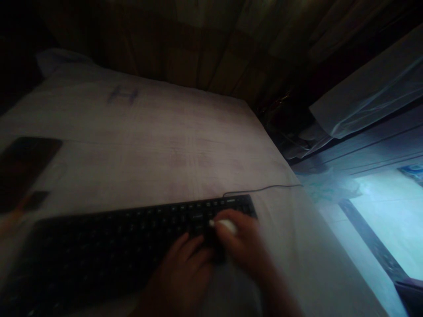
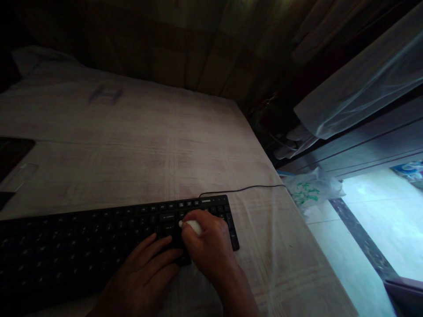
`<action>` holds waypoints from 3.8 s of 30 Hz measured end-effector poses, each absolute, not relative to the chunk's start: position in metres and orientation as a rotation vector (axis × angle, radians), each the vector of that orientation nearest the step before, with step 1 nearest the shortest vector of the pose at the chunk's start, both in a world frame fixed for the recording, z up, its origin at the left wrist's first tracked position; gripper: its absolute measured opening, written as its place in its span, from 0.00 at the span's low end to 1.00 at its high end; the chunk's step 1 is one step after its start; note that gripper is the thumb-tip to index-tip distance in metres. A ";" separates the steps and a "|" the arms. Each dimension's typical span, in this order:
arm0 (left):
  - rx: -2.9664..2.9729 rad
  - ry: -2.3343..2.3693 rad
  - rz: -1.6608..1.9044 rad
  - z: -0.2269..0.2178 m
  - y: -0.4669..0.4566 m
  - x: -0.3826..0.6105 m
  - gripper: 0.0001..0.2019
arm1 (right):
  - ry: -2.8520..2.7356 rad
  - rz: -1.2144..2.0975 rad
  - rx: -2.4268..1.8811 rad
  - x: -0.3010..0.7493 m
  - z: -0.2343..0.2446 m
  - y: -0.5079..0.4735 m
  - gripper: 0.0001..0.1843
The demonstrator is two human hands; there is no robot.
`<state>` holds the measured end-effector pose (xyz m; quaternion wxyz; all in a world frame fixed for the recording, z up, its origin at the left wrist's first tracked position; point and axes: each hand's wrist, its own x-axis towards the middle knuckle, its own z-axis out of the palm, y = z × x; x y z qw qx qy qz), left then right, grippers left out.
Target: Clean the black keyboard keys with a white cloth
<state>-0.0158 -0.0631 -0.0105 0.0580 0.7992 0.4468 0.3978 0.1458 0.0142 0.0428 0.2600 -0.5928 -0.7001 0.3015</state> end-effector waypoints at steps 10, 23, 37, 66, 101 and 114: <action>2.425 1.342 1.225 -0.010 -0.062 -0.015 0.15 | -1.987 0.636 -1.670 0.144 0.035 0.016 0.11; 2.423 1.340 1.222 -0.008 -0.063 -0.017 0.14 | -1.964 0.538 -1.799 0.153 0.039 0.018 0.12; 2.418 1.332 1.214 -0.009 -0.063 -0.017 0.13 | -1.947 0.522 -1.904 0.167 0.042 0.020 0.14; 2.422 1.330 1.195 -0.010 -0.064 -0.016 0.15 | -2.135 0.494 -1.573 0.148 0.040 0.014 0.10; 2.534 1.363 1.278 -0.006 -0.062 -0.017 0.15 | -1.954 0.400 -1.610 0.164 0.046 0.033 0.11; 2.849 1.702 0.606 -0.002 -0.061 -0.118 0.38 | -2.169 0.242 -1.588 0.156 0.036 0.043 0.09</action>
